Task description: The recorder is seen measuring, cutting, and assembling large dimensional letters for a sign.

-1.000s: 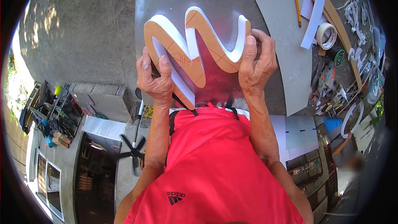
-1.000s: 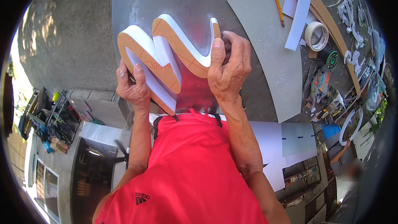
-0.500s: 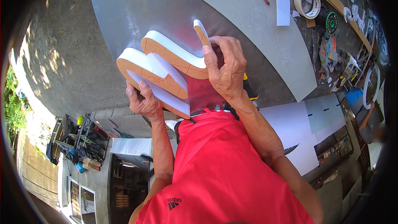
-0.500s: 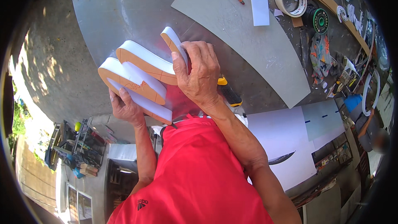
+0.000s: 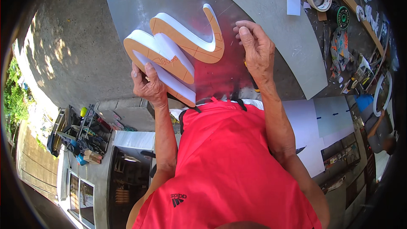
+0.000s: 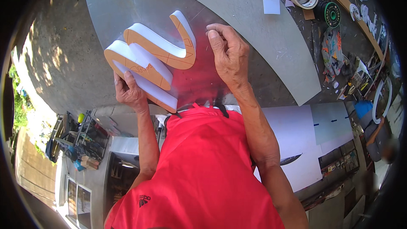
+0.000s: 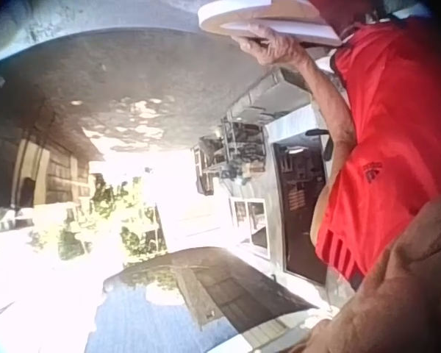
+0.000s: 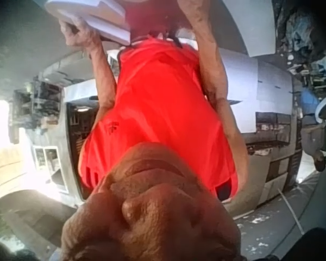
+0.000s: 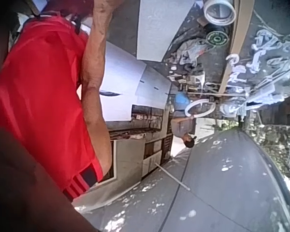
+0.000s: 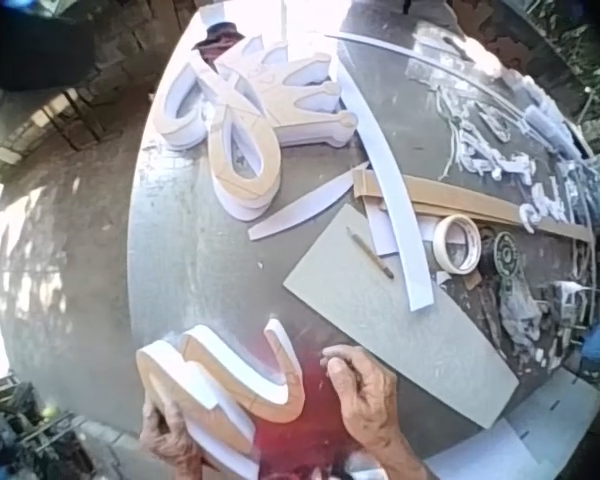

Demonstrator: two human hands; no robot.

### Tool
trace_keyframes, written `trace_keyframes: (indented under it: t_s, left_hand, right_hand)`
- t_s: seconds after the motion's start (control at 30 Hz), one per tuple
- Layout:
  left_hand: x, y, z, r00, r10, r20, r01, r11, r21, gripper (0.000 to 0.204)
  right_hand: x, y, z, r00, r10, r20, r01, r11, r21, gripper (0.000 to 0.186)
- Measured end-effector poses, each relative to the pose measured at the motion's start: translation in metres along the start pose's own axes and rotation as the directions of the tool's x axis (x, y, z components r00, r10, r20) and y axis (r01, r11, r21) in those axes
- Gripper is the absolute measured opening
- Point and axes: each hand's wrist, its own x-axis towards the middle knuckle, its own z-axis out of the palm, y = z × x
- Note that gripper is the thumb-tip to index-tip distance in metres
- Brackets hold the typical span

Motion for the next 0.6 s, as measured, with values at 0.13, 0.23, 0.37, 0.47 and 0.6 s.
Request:
trace_keyframes:
  t_s: [0.13,0.23,0.37,0.47,0.6]
  left_hand:
    - [0.002,0.008,0.001,1.0,-0.022,-0.002,0.022,0.996,0.084,0.04]
    - [0.002,-0.003,0.005,0.998,0.019,-0.068,-0.017,0.999,0.034,0.038]
    - [-0.001,-0.005,0.004,0.994,0.029,-0.105,-0.023,0.998,0.065,0.037]
    - [0.0,-0.005,0.004,0.993,0.04,-0.114,-0.033,0.997,0.064,0.038]
    - [0.0,-0.007,0.005,0.99,0.074,-0.121,-0.064,0.994,0.085,0.038]
  right_hand:
    - [-0.003,-0.013,0.004,0.999,0.022,0.023,-0.023,0.999,0.037,0.026]
    - [-0.007,-0.017,0.012,0.998,-0.053,0.032,0.054,0.998,-0.018,0.027]
    - [-0.007,-0.011,0.024,0.995,-0.073,0.072,0.084,0.982,-0.169,0.027]
    - [-0.008,-0.008,0.024,0.995,-0.069,0.075,0.08,0.985,-0.154,0.026]
    - [-0.007,-0.008,0.025,0.994,-0.083,0.076,0.095,0.982,-0.166,0.027]
